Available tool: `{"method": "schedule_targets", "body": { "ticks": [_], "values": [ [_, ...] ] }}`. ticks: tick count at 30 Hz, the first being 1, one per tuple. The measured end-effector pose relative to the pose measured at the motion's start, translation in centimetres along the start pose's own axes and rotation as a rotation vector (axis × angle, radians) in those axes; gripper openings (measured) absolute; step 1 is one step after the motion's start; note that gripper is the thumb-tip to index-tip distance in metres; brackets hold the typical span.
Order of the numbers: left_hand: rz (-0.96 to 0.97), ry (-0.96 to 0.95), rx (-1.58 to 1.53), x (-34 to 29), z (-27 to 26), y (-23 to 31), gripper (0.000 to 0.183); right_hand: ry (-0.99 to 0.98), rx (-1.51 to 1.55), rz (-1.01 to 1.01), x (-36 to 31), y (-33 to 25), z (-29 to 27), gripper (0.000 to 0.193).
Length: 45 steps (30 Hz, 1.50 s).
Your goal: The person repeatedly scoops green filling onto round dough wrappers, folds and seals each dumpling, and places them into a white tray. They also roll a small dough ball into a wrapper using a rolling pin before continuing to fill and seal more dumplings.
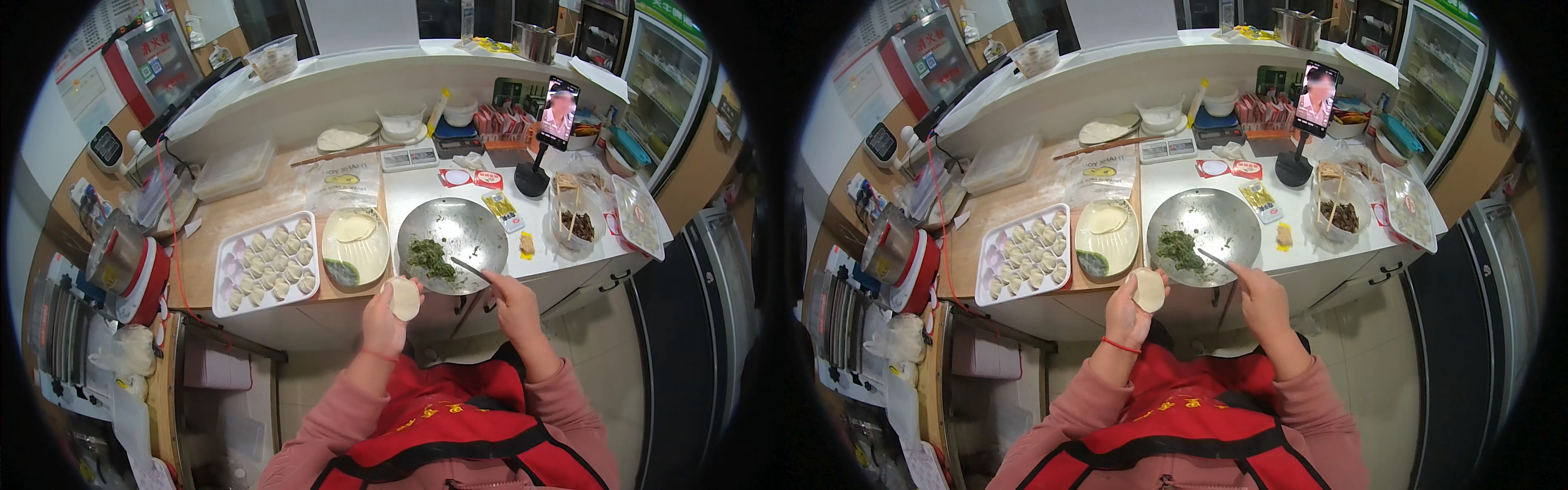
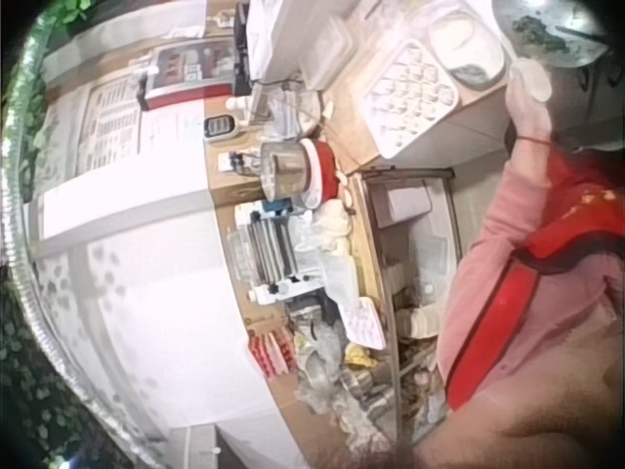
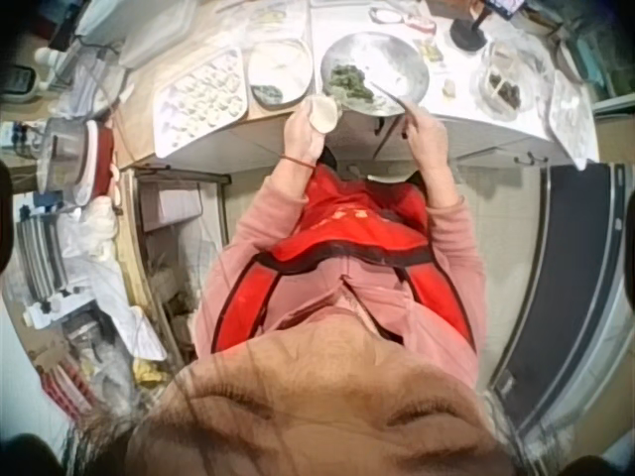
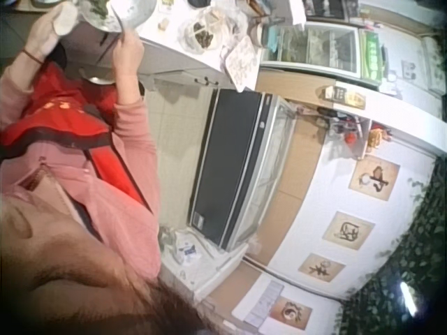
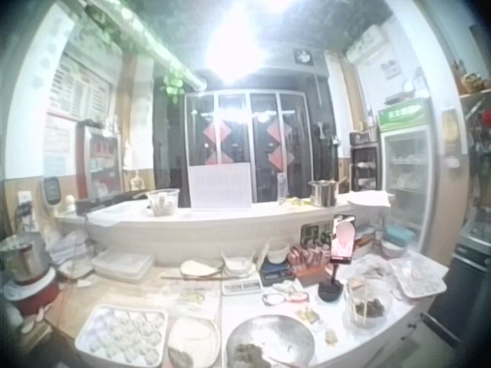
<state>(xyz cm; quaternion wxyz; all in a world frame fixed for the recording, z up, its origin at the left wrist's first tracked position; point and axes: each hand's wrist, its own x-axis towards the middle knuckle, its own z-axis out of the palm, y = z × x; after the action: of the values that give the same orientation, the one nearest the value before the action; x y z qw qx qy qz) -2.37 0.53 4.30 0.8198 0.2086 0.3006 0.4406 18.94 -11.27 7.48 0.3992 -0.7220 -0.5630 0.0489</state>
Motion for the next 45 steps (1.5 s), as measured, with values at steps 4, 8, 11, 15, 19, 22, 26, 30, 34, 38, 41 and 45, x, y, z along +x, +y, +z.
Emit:
{"method": "schedule_targets", "body": {
  "ticks": [4, 8, 11, 15, 19, 22, 26, 30, 34, 38, 41, 45],
  "values": [
    [-0.037, 0.043, 0.000, 0.2, -1.2, -2.2, 0.036, -0.038, -0.262, 0.017, 2.2, -0.2, 0.7, 0.025],
    [-0.057, 0.079, -0.084, 1.3, -0.7, -3.7, 0.034, -0.126, -0.298, 0.039, 3.6, -0.5, 2.0, 0.027],
    [-0.058, 0.037, -0.116, 1.7, 0.3, -3.8, 0.035, -0.178, -0.280, 0.031, 3.7, -0.7, 2.3, 0.034],
    [-0.059, 0.015, -0.148, 1.5, 1.7, -3.2, 0.036, -0.203, -0.225, 0.025, 3.2, -1.0, 2.2, 0.035],
    [-0.073, 0.034, -0.180, 1.2, 2.6, -2.7, 0.037, -0.184, -0.116, 0.007, 2.0, -1.6, 2.4, 0.032],
    [-0.081, 0.030, -0.233, 1.0, 3.1, -2.4, 0.037, -0.146, -0.129, 0.007, 0.8, -2.0, 2.6, 0.031],
    [-0.112, 0.035, -0.292, 0.9, 3.6, -2.1, 0.040, -0.017, -0.189, -0.140, -1.6, -2.8, 3.2, 0.036],
    [-0.106, 0.024, -0.318, 0.6, 4.0, -2.1, 0.042, -0.011, -0.242, -0.217, -3.4, -3.6, 3.1, 0.043],
    [-0.096, 0.036, -0.327, 0.4, 4.1, -2.2, 0.042, 0.023, -0.154, -0.170, -3.4, -3.5, 1.6, 0.041],
    [-0.083, 0.038, -0.317, 0.4, 4.1, -2.5, 0.041, 0.078, -0.011, -0.021, -1.6, -2.3, 0.6, 0.039],
    [-0.079, 0.040, -0.307, 0.5, 4.0, -2.6, 0.040, -0.010, -0.017, 0.048, -0.5, -1.5, 1.1, 0.038],
    [-0.079, 0.058, -0.315, 0.6, 3.8, -2.7, 0.040, -0.038, 0.086, 0.036, -0.7, -1.8, 2.3, 0.037]
  ]
}}
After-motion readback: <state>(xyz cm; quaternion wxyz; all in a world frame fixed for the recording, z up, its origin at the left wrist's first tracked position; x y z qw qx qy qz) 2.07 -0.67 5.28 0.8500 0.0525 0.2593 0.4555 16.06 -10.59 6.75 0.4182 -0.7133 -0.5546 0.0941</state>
